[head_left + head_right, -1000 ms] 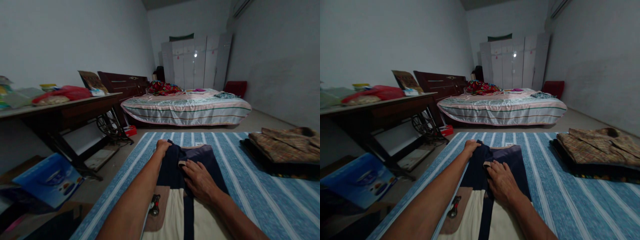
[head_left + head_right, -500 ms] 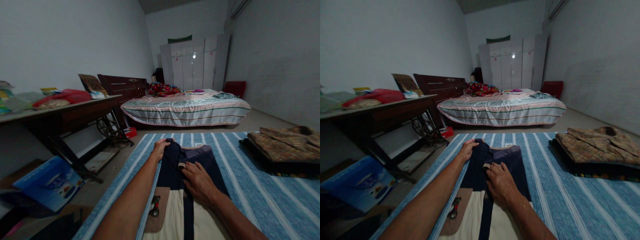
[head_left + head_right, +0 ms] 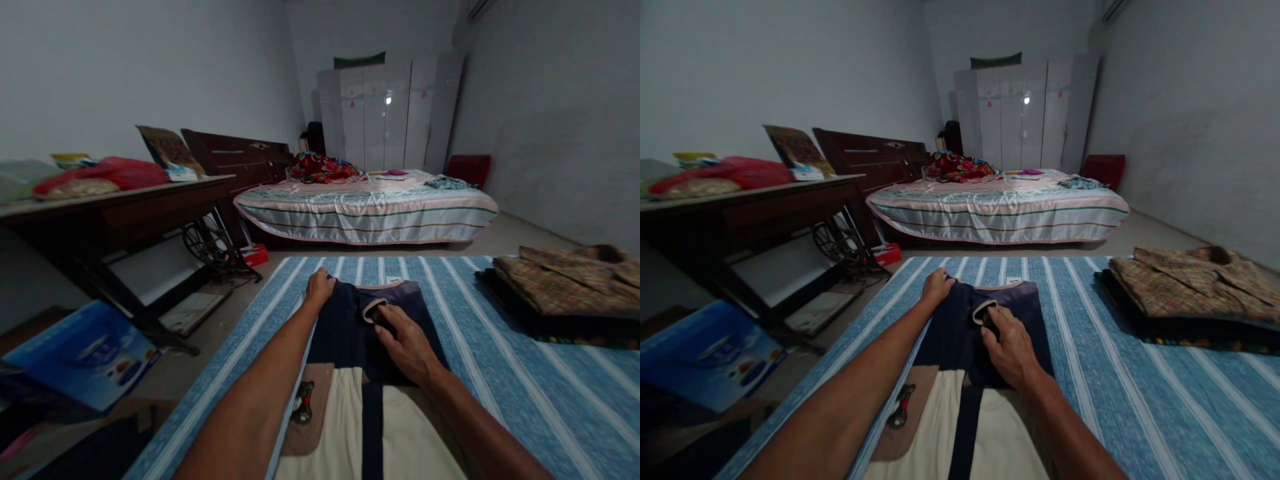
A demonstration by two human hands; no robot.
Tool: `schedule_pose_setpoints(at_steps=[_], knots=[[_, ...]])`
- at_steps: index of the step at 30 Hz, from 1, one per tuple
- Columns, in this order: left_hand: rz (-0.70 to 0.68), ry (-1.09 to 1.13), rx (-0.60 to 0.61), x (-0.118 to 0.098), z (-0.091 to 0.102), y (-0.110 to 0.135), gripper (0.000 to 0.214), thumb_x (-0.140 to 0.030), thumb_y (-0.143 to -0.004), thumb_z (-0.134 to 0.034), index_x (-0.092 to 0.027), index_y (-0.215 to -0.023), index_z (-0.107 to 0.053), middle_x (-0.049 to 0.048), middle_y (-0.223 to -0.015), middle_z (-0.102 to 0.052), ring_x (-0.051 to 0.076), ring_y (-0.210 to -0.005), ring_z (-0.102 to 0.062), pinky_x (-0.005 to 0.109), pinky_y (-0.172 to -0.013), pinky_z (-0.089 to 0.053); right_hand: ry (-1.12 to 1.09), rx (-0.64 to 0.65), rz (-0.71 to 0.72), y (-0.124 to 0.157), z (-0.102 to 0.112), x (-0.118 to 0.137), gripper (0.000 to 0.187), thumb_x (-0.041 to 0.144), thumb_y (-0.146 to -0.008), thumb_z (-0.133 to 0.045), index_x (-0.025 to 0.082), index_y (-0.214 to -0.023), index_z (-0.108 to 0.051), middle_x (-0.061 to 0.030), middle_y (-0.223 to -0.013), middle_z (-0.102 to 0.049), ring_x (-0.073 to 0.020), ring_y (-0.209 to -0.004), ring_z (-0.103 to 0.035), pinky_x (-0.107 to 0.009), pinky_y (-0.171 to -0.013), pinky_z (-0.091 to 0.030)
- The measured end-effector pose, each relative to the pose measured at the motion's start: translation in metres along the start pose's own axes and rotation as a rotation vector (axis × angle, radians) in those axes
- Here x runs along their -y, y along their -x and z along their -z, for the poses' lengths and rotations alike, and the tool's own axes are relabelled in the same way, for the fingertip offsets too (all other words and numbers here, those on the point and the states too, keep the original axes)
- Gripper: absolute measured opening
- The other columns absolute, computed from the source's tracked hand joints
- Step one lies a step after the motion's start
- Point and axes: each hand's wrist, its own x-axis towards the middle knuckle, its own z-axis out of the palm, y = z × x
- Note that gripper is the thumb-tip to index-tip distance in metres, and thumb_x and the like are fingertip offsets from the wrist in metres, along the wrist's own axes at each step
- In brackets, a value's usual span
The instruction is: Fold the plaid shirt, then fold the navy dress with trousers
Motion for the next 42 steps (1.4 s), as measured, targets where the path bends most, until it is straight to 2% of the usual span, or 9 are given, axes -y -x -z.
schedule_pose_setpoints(at_steps=[5, 10, 14, 17, 22, 24, 27, 32, 42], knots=[[-0.122, -0.260, -0.031, -0.006, 0.000, 0.014, 0.023, -0.026, -0.084, -0.052, -0.019, -0.105, -0.056, 0.0107, -0.111, -0.060, 0.026, -0.106, -0.056, 0.035, -0.090, -0.042, -0.047, -0.085, -0.013, 0.002, -0.006, -0.008, 0.044, 0.022, -0.081, -0.047, 0.023, -0.125, -0.050, -0.0069, -0.122, -0.053, -0.0212, -0.113, -0.051, -0.036, -0.098, -0.040], [-0.185, -0.419, -0.054, -0.020, 0.014, 0.027, 0.025, -0.026, -0.087, -0.043, -0.016, -0.106, -0.056, 0.0137, -0.116, -0.053, 0.028, -0.111, -0.051, 0.037, -0.090, -0.042, -0.086, -0.126, -0.049, -0.001, -0.004, -0.012, 0.043, 0.025, -0.082, -0.048, 0.021, -0.124, -0.049, -0.0080, -0.124, -0.051, -0.0214, -0.117, -0.047, -0.038, -0.102, -0.037], [-0.251, -0.476, 0.052, -0.023, 0.021, 0.043, 0.026, -0.027, -0.088, -0.039, -0.017, -0.099, -0.061, 0.0102, -0.111, -0.058, 0.023, -0.107, -0.054, 0.032, -0.090, -0.042, -0.094, -0.123, -0.100, -0.003, -0.001, -0.017, 0.040, 0.027, -0.081, -0.049, 0.021, -0.121, -0.052, -0.0080, -0.124, -0.051, -0.0223, -0.117, -0.047, -0.040, -0.101, -0.037], [-0.302, -0.490, 0.161, -0.018, 0.016, 0.053, 0.029, -0.032, -0.090, -0.037, -0.018, -0.104, -0.059, 0.0080, -0.117, -0.058, 0.020, -0.111, -0.052, 0.029, -0.094, -0.039, -0.088, -0.116, -0.097, -0.002, -0.002, -0.022, 0.046, 0.029, -0.079, -0.051, 0.021, -0.125, -0.049, -0.0078, -0.125, -0.050, -0.0225, -0.117, -0.048, -0.038, -0.099, -0.040], [-0.272, -0.513, 0.244, -0.005, 0.000, 0.061, 0.039, -0.037, -0.094, -0.026, -0.018, -0.122, -0.046, 0.0116, -0.143, -0.038, 0.023, -0.133, -0.032, 0.044, -0.103, -0.029, 0.014, -0.026, -0.044, 0.001, -0.004, -0.025, 0.058, 0.023, -0.079, -0.051, 0.023, -0.135, -0.038, -0.0076, -0.127, -0.050, -0.0225, -0.114, -0.050, -0.039, -0.096, -0.041], [-0.255, -0.516, 0.259, -0.003, -0.003, 0.062, 0.042, -0.039, -0.095, -0.023, -0.018, -0.128, -0.040, 0.0125, -0.147, -0.031, 0.024, -0.136, -0.025, 0.049, -0.105, -0.024, 0.088, 0.016, -0.018, 0.001, -0.003, -0.023, 0.059, 0.018, -0.079, -0.049, 0.025, -0.137, -0.037, -0.0071, -0.127, -0.050, -0.0221, -0.114, -0.050, -0.038, -0.094, -0.041], [-0.246, -0.518, 0.283, -0.003, -0.003, 0.062, 0.046, -0.040, -0.095, -0.022, -0.017, -0.132, -0.036, 0.0127, -0.149, -0.028, 0.024, -0.137, -0.023, 0.051, -0.106, -0.021, 0.222, 0.066, 0.049, 0.000, -0.002, -0.016, 0.058, 0.013, -0.079, -0.047, 0.026, -0.135, -0.040, -0.0065, -0.127, -0.051, -0.0212, -0.114, -0.049, -0.036, -0.091, -0.042], [-0.245, -0.518, 0.296, -0.002, -0.003, 0.059, 0.049, -0.042, -0.094, -0.021, -0.021, -0.137, -0.031, 0.0110, -0.150, -0.025, 0.024, -0.138, -0.020, 0.053, -0.106, -0.021, 0.365, 0.172, 0.188, 0.000, 0.000, 0.000, 0.039, 0.012, -0.086, -0.041, 0.022, -0.121, -0.056, -0.0089, -0.120, -0.056, -0.0210, -0.108, -0.051, -0.035, -0.088, -0.038], [-0.258, -0.520, 0.301, 0.004, -0.006, 0.055, 0.050, -0.043, -0.093, -0.019, -0.024, -0.138, -0.030, 0.0101, -0.151, -0.024, 0.025, -0.138, -0.019, 0.054, -0.106, -0.019, 0.363, 0.203, 0.188, 0.000, -0.003, -0.001, 0.034, 0.012, -0.088, -0.039, 0.021, -0.116, -0.057, -0.0073, -0.112, -0.059, -0.0198, -0.105, -0.050, -0.034, -0.086, -0.034]])
